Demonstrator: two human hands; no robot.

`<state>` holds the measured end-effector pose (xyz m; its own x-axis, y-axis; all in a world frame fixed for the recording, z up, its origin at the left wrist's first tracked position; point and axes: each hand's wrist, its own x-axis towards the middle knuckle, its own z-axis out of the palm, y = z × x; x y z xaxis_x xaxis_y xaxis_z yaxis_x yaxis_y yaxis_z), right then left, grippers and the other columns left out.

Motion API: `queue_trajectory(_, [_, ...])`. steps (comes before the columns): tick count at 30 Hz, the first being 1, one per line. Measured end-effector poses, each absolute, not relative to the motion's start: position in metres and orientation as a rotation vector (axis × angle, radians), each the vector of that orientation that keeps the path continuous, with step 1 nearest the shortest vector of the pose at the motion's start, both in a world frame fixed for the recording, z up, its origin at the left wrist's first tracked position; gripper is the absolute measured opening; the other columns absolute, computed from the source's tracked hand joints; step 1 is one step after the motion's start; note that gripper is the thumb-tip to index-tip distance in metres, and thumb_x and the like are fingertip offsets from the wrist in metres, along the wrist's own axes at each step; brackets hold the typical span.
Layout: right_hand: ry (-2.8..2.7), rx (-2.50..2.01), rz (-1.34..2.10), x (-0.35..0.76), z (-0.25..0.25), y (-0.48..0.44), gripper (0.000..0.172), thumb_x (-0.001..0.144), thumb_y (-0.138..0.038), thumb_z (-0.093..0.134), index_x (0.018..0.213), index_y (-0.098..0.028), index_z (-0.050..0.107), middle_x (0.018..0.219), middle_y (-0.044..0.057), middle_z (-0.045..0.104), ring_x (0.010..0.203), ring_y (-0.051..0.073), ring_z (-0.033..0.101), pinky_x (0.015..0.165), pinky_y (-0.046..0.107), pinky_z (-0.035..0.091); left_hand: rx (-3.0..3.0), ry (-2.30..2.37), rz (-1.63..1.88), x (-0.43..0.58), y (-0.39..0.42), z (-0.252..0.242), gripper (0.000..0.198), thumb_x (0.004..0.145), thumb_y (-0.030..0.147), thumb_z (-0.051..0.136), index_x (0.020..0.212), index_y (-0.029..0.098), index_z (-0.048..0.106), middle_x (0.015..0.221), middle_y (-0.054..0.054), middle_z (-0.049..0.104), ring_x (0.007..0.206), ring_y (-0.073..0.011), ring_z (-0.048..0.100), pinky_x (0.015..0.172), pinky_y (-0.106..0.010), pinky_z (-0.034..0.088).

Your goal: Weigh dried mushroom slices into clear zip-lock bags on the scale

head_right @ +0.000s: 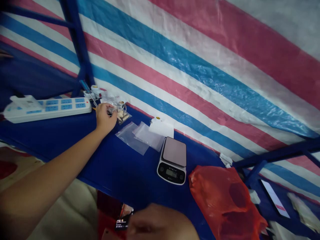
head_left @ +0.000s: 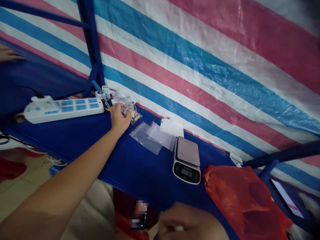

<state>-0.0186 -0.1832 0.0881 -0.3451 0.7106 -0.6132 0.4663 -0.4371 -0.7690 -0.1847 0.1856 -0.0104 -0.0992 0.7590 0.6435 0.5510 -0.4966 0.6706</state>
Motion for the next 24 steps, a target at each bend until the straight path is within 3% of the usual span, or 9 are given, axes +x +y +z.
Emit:
queue_trajectory(3, [-1.706, -1.282, 2.127, -0.045, 0.076, -0.098, 0.032, 0.086, -0.052, 0.067, 0.079, -0.021, 0.061, 0.071, -0.002, 0.057, 0.065, 0.012, 0.05, 0.056, 0.023, 0.036, 2.035, 1.497, 1.654, -0.194, 0.19, -0.006, 0.028, 0.082, 0.023, 0.061, 0.11, 0.02, 0.056, 0.124, -0.016, 0.06, 0.126, -0.0333, 0.052, 0.113, -0.05, 0.04])
queue_trajectory(7, [-1.489, -0.943, 2.421, -0.063, 0.041, -0.031, 0.051, 0.069, -0.065, 0.08, 0.076, -0.019, 0.057, 0.056, -0.01, 0.041, 0.052, 0.006, 0.034, 0.052, 0.02, 0.035, 2.048, 1.566, 1.563, -0.202, 0.204, -0.004, 0.057, 0.079, 0.029, 0.066, 0.132, 0.018, 0.05, 0.139, -0.019, 0.054, 0.138, -0.0383, 0.044, 0.118, -0.055, 0.034])
queue_trajectory(11, [-1.142, -0.849, 2.384, -0.052, 0.019, -0.028, 0.047, 0.07, -0.056, 0.085, 0.079, -0.019, 0.057, 0.058, -0.011, 0.041, 0.049, 0.006, 0.032, 0.055, 0.024, 0.042, 2.014, 1.529, 1.454, -0.2, 0.21, -0.006, 0.054, 0.081, 0.033, 0.064, 0.132, 0.022, 0.052, 0.122, -0.016, 0.066, 0.122, -0.0363, 0.059, 0.107, -0.052, 0.045])
queue_trajectory(16, [-1.044, -0.863, 2.341, -0.045, 0.016, -0.036, 0.043, 0.071, -0.05, 0.086, 0.079, -0.019, 0.057, 0.057, -0.011, 0.042, 0.049, 0.006, 0.035, 0.056, 0.024, 0.044, 1.995, 1.552, 1.46, -0.196, 0.206, 0.004, 0.049, 0.08, 0.031, 0.063, 0.128, 0.02, 0.055, 0.102, -0.01, 0.072, 0.095, -0.0281, 0.067, 0.094, -0.044, 0.051])
queue_trajectory(20, [-0.994, -0.901, 2.287, -0.05, 0.021, -0.034, 0.042, 0.072, -0.05, 0.085, 0.079, -0.019, 0.057, 0.053, -0.012, 0.037, 0.048, 0.006, 0.034, 0.056, 0.025, 0.045, 2.231, 1.524, 1.031, -0.205, 0.238, 0.034, 0.028, 0.072, 0.031, 0.068, 0.099, 0.022, 0.067, 0.084, -0.007, 0.072, 0.083, -0.028, 0.068, 0.08, -0.038, 0.052])
queue_trajectory(24, [-1.007, -0.928, 2.242, -0.053, 0.022, -0.034, 0.044, 0.07, -0.052, 0.086, 0.081, -0.019, 0.058, 0.052, -0.013, 0.035, 0.048, 0.006, 0.032, 0.057, 0.026, 0.045, 2.43, 1.471, 0.716, -0.217, 0.292, 0.067, 0.009, 0.061, 0.022, 0.068, 0.068, 0.023, 0.062, 0.073, -0.008, 0.067, 0.08, -0.0303, 0.066, 0.082, -0.042, 0.049])
